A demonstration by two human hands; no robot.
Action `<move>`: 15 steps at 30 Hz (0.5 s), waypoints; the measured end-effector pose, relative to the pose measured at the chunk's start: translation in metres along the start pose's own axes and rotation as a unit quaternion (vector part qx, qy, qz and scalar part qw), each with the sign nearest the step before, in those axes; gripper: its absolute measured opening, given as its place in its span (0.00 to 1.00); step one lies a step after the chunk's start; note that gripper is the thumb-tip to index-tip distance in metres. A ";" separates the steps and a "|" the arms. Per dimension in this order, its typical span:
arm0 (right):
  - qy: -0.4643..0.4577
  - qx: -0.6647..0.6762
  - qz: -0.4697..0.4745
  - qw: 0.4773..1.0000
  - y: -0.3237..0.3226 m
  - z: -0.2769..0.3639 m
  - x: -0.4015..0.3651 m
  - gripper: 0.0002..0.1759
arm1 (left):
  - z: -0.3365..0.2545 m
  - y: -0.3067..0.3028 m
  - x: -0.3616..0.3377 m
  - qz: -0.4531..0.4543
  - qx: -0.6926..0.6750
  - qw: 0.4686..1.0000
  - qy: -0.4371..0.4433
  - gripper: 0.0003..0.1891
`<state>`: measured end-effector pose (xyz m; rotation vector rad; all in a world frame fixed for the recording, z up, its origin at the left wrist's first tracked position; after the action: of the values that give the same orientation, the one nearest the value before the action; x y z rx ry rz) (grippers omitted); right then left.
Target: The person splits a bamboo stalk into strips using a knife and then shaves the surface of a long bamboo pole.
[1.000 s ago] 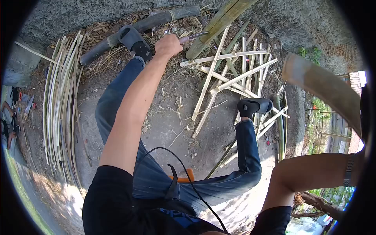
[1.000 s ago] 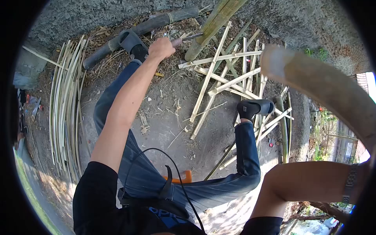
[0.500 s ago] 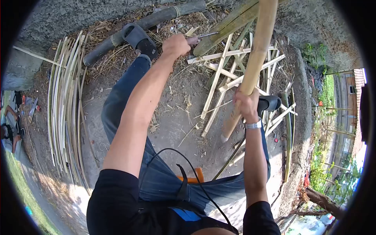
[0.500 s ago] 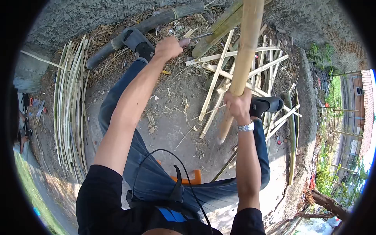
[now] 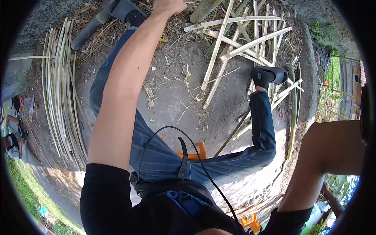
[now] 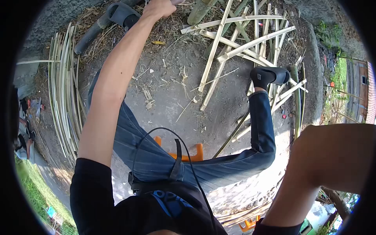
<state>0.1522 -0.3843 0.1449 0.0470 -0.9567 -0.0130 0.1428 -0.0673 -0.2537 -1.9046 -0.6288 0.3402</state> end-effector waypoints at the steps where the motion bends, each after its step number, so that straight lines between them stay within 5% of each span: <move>1: 0.059 -0.030 -0.002 0.998 0.002 -0.043 -0.061 0.27 | -0.001 -0.004 -0.004 0.004 -0.002 1.000 0.000 0.23; 2: 0.127 -0.083 0.008 0.988 0.003 -0.090 -0.122 0.28 | 0.000 -0.002 -0.009 0.008 0.000 1.000 0.009 0.23; 4: 0.348 -0.366 0.157 0.849 0.006 -0.207 -0.332 0.30 | 0.001 0.003 -0.005 0.026 -0.016 0.998 0.047 0.21; 5: 0.414 -0.440 0.227 0.763 -0.004 -0.242 -0.388 0.30 | 0.017 0.045 0.002 0.038 -0.011 0.999 0.023 0.21; 6: 0.456 -0.431 0.224 0.746 -0.008 -0.256 -0.414 0.31 | 0.013 0.040 -0.006 0.036 -0.004 0.999 0.018 0.22; 7: 0.485 -0.304 0.199 0.795 0.000 -0.242 -0.403 0.29 | 0.013 0.036 -0.010 0.030 0.000 1.000 0.006 0.24; 9: 0.400 -0.228 0.221 0.860 0.001 -0.209 -0.334 0.24 | 0.012 0.025 -0.010 0.045 -0.008 0.999 0.009 0.23; 11: 0.275 -0.263 0.203 0.902 0.007 -0.144 -0.212 0.13 | 0.009 0.022 -0.021 0.061 -0.015 0.998 0.016 0.22; 12: 0.172 -0.211 0.186 0.944 -0.007 -0.127 -0.141 0.14 | 0.003 0.018 -0.018 0.048 -0.020 0.999 0.005 0.22; 13: 0.172 -0.074 0.165 0.968 -0.052 -0.132 -0.049 0.21 | -0.001 0.015 -0.016 0.038 -0.026 0.999 -0.007 0.22; 15: 0.065 -0.073 0.087 0.991 -0.041 -0.027 0.027 0.20 | 0.004 0.017 -0.009 0.047 -0.018 0.999 -0.003 0.23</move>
<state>0.1897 -0.4256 0.1495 -0.1696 -0.8250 0.0802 0.1381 -0.0749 -0.2712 -1.9723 -0.5549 0.3967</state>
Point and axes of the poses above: each hand's wrist, its own x-axis towards the middle knuckle, its own y-axis out of the palm, z = x × y, the point moved 1 cm from there along x, towards the middle knuckle, and after that the axes turned 13 degrees about -z, right-handed, at the moved point
